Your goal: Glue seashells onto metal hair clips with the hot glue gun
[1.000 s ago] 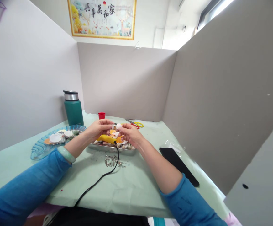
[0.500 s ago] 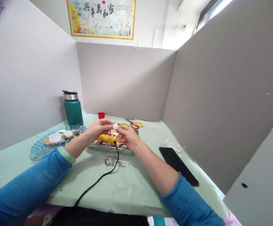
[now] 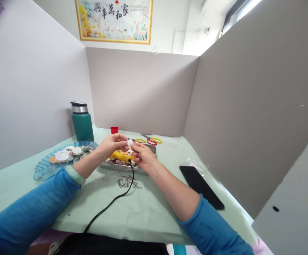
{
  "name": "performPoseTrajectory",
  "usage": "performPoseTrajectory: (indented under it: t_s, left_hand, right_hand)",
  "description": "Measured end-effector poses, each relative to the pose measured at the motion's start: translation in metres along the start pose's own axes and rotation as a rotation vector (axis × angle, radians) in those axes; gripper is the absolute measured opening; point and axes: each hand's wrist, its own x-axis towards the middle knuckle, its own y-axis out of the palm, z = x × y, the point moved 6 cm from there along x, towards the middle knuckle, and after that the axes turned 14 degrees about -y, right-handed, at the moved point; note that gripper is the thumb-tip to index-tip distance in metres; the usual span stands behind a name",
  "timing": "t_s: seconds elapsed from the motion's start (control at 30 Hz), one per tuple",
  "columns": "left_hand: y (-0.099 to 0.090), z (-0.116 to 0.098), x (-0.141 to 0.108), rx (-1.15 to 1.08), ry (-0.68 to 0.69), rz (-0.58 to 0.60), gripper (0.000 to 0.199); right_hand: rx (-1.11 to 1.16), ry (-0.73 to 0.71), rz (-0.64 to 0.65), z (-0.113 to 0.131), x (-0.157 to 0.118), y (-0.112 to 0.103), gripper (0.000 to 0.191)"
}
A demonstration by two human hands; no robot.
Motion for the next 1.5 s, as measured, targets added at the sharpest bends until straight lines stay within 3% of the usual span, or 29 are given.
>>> performPoseTrajectory:
  t_s: [1.5]
  left_hand:
    - [0.0032,-0.0057,-0.0043,0.078,0.033,0.025,0.028]
  right_hand:
    - [0.032,-0.016,0.053,-0.0010,-0.0022,0.0059,0.032]
